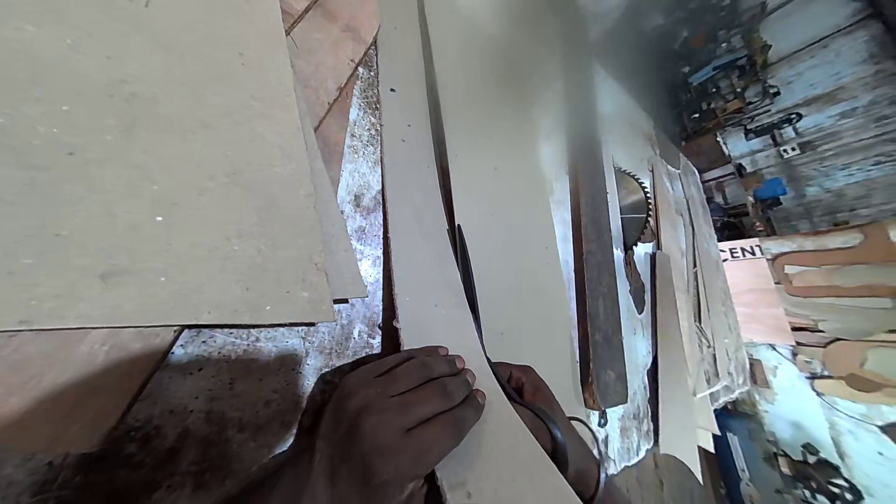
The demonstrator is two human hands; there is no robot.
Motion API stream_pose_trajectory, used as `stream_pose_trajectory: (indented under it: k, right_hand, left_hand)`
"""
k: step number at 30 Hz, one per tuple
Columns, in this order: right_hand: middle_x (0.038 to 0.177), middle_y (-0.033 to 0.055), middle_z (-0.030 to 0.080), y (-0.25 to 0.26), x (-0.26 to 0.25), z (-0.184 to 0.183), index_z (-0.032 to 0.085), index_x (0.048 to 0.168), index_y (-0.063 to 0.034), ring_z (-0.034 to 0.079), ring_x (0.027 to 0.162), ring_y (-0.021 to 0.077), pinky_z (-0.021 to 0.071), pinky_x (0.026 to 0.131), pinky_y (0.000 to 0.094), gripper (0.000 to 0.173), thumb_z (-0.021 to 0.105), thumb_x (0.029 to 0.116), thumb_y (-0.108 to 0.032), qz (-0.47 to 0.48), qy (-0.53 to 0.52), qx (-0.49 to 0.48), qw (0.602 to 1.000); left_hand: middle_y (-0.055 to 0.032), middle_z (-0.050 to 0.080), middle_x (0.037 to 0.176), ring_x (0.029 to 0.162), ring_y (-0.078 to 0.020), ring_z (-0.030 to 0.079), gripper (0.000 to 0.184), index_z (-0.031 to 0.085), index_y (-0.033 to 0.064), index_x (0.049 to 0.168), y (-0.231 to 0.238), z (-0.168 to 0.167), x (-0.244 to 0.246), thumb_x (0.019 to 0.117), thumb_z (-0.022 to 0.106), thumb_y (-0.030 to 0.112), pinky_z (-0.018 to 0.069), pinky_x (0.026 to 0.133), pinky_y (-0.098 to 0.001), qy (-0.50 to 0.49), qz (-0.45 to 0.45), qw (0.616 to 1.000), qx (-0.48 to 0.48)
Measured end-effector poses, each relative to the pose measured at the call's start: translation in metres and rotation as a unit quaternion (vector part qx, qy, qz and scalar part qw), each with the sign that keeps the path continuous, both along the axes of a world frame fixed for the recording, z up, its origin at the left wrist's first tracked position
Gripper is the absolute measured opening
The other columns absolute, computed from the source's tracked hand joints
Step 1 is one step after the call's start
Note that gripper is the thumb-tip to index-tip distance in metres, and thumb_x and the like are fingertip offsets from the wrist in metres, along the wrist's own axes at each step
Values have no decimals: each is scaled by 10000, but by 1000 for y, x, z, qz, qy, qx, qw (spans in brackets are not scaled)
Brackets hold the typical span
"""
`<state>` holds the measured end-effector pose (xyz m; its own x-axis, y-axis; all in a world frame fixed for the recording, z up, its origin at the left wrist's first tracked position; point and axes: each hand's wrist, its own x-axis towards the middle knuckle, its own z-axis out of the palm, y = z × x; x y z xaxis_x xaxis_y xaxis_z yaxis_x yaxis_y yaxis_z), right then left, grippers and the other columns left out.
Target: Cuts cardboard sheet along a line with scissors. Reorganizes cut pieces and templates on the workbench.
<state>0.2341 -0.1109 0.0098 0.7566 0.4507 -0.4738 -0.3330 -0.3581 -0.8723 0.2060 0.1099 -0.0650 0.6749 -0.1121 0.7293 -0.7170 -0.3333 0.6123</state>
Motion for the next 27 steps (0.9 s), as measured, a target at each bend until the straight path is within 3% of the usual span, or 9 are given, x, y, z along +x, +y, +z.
stream_pose_trajectory:
  k: [3,9,12,15,22,27]
  right_hand:
    - [729,-156,617,3,-5,-11,655,898,-123,567,643,-86,486,601,136,212,621,1001,-305,-18,-21,2,1000]
    - [714,-147,615,-1,-6,-18,669,884,-139,561,629,-79,478,586,134,341,664,960,-471,-14,-8,44,999]
    - [720,-134,618,0,-5,-18,663,893,-129,568,637,-70,486,594,142,351,657,967,-472,-9,-3,54,999]
    - [705,-143,606,3,-7,-20,651,866,-141,561,626,-76,479,584,137,337,660,967,-462,-20,-13,57,998]
    - [688,-145,592,6,-8,-21,639,823,-145,549,612,-76,472,580,135,282,642,988,-373,-41,-3,54,998]
    - [723,-127,643,8,-4,-19,674,886,-151,590,626,-49,501,586,155,316,747,896,-458,-54,59,60,995]
  left_hand:
    - [-29,766,1082,1122,-169,702,276,708,142,1085,-1,-1,1,1051,437,182,539,1026,-315,-2,9,1000,4]
    - [-21,739,1066,1118,-183,675,247,682,161,1090,-2,0,2,1031,464,262,522,1023,-334,10,-2,999,35]
    - [-10,710,1176,1209,-195,635,285,664,194,1181,-2,1,2,1006,463,297,498,1071,-370,30,-22,997,64]
    - [24,690,1312,1308,-188,592,345,665,218,1245,-3,0,3,971,458,193,454,1132,-390,39,-28,995,90]
    - [31,696,1320,1307,-168,601,386,680,200,1239,-2,0,2,933,469,95,452,1140,-387,37,-19,995,92]
    - [35,699,1306,1297,-174,609,428,685,203,1236,3,-5,6,914,458,32,468,1133,-406,33,-15,994,100]
